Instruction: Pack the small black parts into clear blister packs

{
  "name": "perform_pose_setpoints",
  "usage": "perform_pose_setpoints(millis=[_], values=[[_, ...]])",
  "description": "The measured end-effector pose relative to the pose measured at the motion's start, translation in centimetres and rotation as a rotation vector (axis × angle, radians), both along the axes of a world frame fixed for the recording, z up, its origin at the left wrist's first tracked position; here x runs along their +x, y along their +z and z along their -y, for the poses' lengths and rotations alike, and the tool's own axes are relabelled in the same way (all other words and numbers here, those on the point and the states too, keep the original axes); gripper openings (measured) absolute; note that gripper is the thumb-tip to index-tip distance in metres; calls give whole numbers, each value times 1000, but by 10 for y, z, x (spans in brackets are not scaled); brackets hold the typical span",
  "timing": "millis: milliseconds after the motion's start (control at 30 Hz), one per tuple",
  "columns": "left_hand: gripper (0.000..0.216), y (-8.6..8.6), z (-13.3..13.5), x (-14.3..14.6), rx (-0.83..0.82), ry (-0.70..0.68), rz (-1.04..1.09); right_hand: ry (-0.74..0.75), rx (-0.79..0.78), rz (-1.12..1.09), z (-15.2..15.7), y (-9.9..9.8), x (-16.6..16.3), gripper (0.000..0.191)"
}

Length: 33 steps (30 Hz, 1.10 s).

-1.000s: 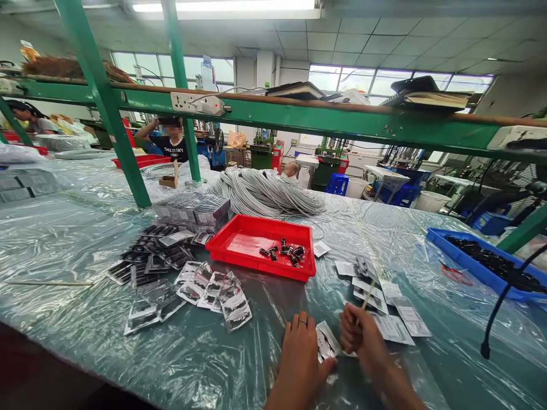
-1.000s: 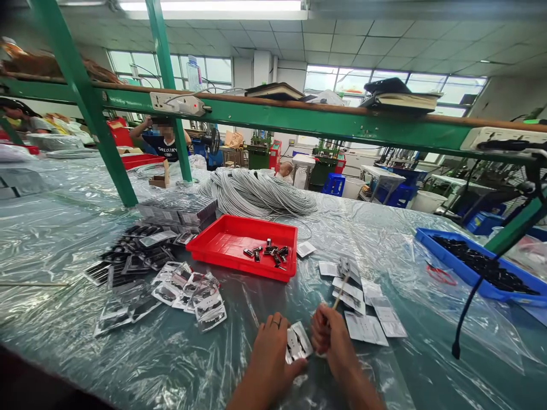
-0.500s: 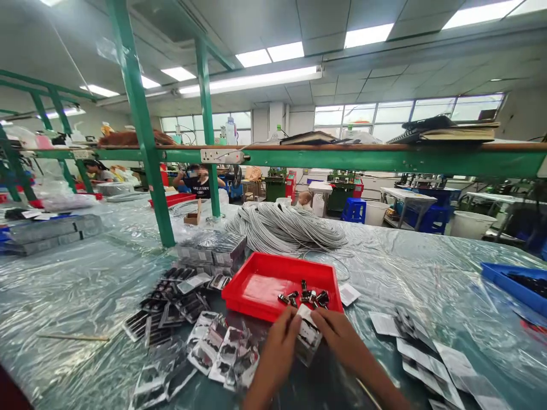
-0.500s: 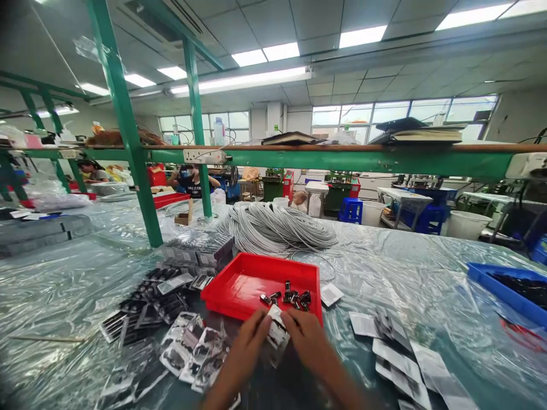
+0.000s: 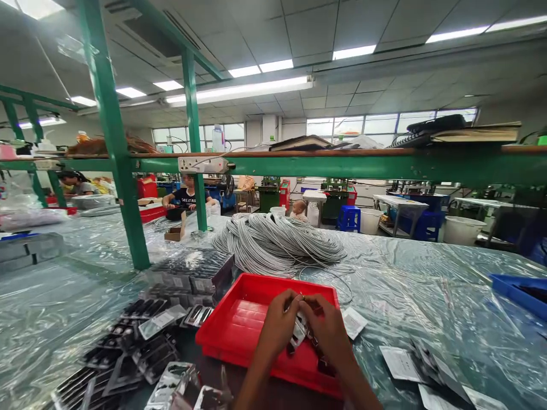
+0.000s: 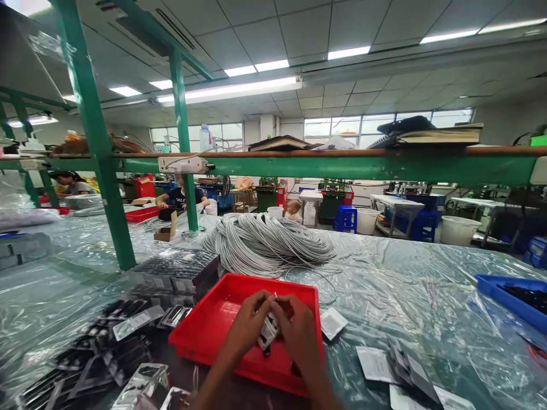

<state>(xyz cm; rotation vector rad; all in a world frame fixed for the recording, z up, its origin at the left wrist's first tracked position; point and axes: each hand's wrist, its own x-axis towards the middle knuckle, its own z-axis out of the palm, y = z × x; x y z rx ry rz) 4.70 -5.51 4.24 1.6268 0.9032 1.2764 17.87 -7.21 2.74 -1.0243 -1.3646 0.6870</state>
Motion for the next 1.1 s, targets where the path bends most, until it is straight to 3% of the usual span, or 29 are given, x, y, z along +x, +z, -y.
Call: perform_pose_setpoints(millis=[167,267,400,500,600,733,800,967,1100], values=[[35,-7,-6,-8,-106,-205,-55,115,-151,18,-10,-9,18,37],[33,-16,-13,-11,-129,-93,-151,108,-173,74,-13,-18,21,43],[32,-29,-25,-18,-194,115,-181,-32,-140,30,-18,-27,24,45],[32,-32,-30,-24,-225,174,-141,-116,-155,42,-22,-28,30,45],[33,-29,-27,-26,-233,106,-98,-185,-137,195,-22,-27,28,45],[38,-26,-20,-23,-301,-115,-39,109,-253,111,-17,-26,15,38],[37,-26,-19,-24,-328,-187,-7,181,-274,21,-16,-25,10,36],[41,-26,-21,-29,-318,-136,-19,140,-231,-66,-13,-22,8,34],[38,-19,-18,-30,-240,-209,39,190,-285,-180,-11,-21,5,36]])
